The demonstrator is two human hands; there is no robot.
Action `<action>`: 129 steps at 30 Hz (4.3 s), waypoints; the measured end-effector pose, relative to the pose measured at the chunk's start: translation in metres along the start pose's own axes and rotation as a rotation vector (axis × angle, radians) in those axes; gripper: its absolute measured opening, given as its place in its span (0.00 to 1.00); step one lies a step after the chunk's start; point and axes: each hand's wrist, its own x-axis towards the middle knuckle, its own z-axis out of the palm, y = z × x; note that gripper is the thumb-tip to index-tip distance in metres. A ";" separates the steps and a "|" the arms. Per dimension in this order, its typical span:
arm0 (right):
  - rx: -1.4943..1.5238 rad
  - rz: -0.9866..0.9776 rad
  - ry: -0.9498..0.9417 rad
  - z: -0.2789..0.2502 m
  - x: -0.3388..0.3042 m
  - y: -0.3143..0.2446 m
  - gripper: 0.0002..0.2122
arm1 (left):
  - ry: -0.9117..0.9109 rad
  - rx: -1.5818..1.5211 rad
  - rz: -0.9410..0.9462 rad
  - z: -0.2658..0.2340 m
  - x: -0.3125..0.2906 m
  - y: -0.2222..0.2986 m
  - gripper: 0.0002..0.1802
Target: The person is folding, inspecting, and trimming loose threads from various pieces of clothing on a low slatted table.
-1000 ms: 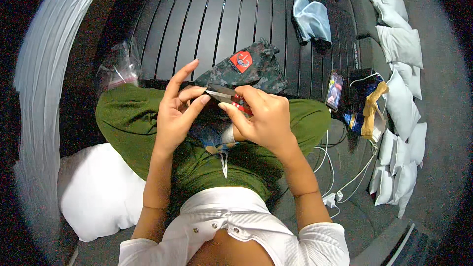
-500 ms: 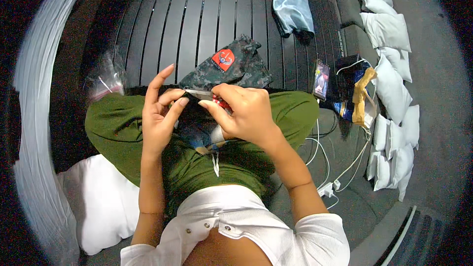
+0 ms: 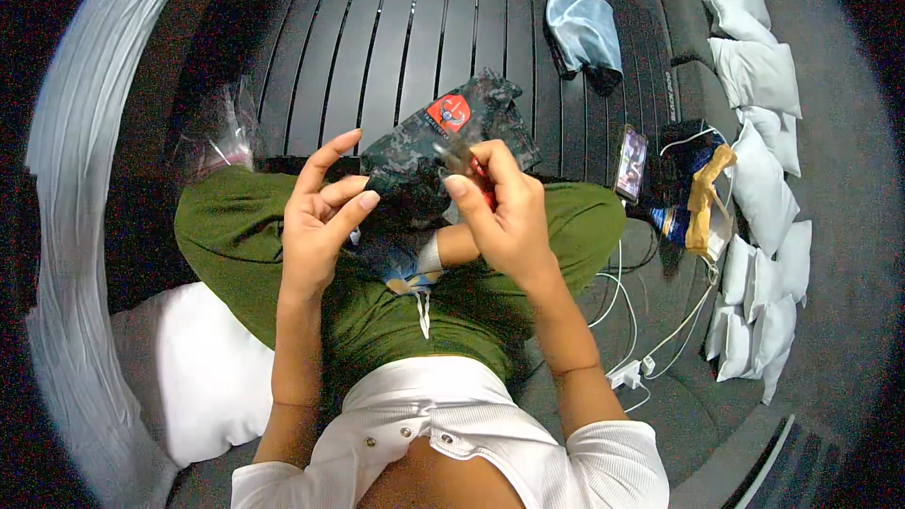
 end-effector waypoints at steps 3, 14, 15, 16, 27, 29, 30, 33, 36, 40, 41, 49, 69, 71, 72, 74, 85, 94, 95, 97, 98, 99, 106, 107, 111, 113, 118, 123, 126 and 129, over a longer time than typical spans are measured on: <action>-0.074 0.037 -0.047 0.007 -0.006 -0.008 0.07 | -0.003 0.027 0.026 0.000 -0.001 -0.001 0.32; 0.146 0.074 -0.059 0.022 -0.022 -0.016 0.09 | 0.071 0.225 0.152 0.004 -0.009 -0.009 0.32; 0.143 0.071 -0.056 0.023 -0.023 -0.018 0.09 | 0.089 0.240 0.166 0.006 -0.009 -0.009 0.31; 0.074 0.070 -0.043 0.024 -0.023 -0.021 0.09 | 0.085 0.238 0.169 0.007 -0.010 -0.009 0.31; -0.198 0.108 0.159 -0.001 0.009 0.046 0.07 | 0.404 0.034 0.196 -0.012 -0.006 -0.010 0.07; -0.012 0.247 0.290 -0.038 0.037 0.104 0.07 | 0.510 0.233 0.274 -0.017 -0.009 0.006 0.07; 0.128 0.302 0.356 -0.053 0.050 0.134 0.06 | 0.565 0.342 0.292 -0.019 -0.009 0.010 0.08; -0.027 0.112 0.291 -0.076 0.074 0.212 0.06 | 0.570 0.319 0.255 -0.029 -0.013 0.020 0.14; -0.138 0.188 0.063 -0.049 0.093 0.229 0.14 | 0.574 0.283 0.258 -0.045 -0.017 0.019 0.13; -0.292 0.221 0.033 -0.048 0.105 0.234 0.15 | 0.583 0.266 0.164 -0.054 -0.028 0.032 0.12; -0.221 0.193 0.040 -0.045 0.105 0.223 0.14 | 0.629 0.286 0.169 -0.058 -0.035 0.039 0.12; 0.521 0.426 0.026 -0.088 0.115 0.145 0.12 | 0.756 0.256 0.334 -0.117 -0.072 0.089 0.11; -0.230 0.430 -0.073 0.012 0.095 0.197 0.17 | 0.892 0.598 0.165 -0.141 -0.037 0.059 0.12; -0.428 0.393 -0.078 0.022 0.093 0.184 0.20 | 0.850 0.463 0.127 -0.137 -0.039 0.060 0.12; -0.378 0.391 -0.086 0.025 0.089 0.184 0.19 | 0.804 0.346 0.124 -0.128 -0.041 0.062 0.12; -0.336 0.189 -0.015 0.032 0.085 0.193 0.18 | 0.561 0.077 0.134 -0.136 -0.055 0.063 0.23; 0.727 0.280 -0.182 -0.018 0.050 0.071 0.17 | 1.102 1.184 -0.419 -0.138 -0.139 0.114 0.22; 0.734 0.234 -0.831 -0.008 0.024 -0.004 0.14 | -0.301 0.657 0.347 0.013 0.010 0.044 0.15; 0.705 0.262 -0.786 -0.008 0.023 -0.005 0.14 | -0.354 0.593 0.225 0.008 0.019 0.027 0.14; 0.649 0.302 -0.706 -0.006 0.023 -0.009 0.15 | -0.393 0.466 0.063 -0.004 0.024 0.002 0.12; 0.649 0.305 -0.708 -0.007 0.020 -0.005 0.15 | -0.392 0.396 0.012 -0.004 0.025 -0.004 0.11; 0.672 0.313 -0.685 -0.007 0.015 0.003 0.15 | -0.424 0.400 -0.034 -0.006 0.025 -0.005 0.10; 0.732 0.462 -0.642 -0.003 0.009 0.017 0.16 | -0.596 0.412 -0.363 -0.021 0.022 -0.004 0.11; 0.755 0.498 -0.664 -0.001 0.009 0.017 0.16 | -0.574 0.426 -0.376 -0.023 0.022 -0.001 0.13; 0.783 0.515 -0.658 0.004 0.009 0.015 0.16 | -0.455 0.218 -0.504 -0.033 0.016 0.002 0.13; 0.825 0.502 -0.628 0.005 0.009 0.015 0.16 | -0.471 0.208 -0.500 -0.031 0.015 0.008 0.11; 0.846 0.524 -0.563 0.003 0.008 0.017 0.16 | -0.475 0.166 -0.485 -0.027 0.011 0.013 0.09; 0.788 0.444 -0.561 0.005 0.008 0.027 0.15 | -0.571 0.225 -0.346 -0.029 0.011 0.015 0.09; 0.776 0.537 -0.514 0.004 0.011 0.023 0.16 | -0.493 0.262 -0.319 -0.030 0.008 0.009 0.08; 0.783 0.548 -0.489 0.009 0.012 0.027 0.16 | -0.384 0.184 -0.195 -0.026 0.005 0.007 0.08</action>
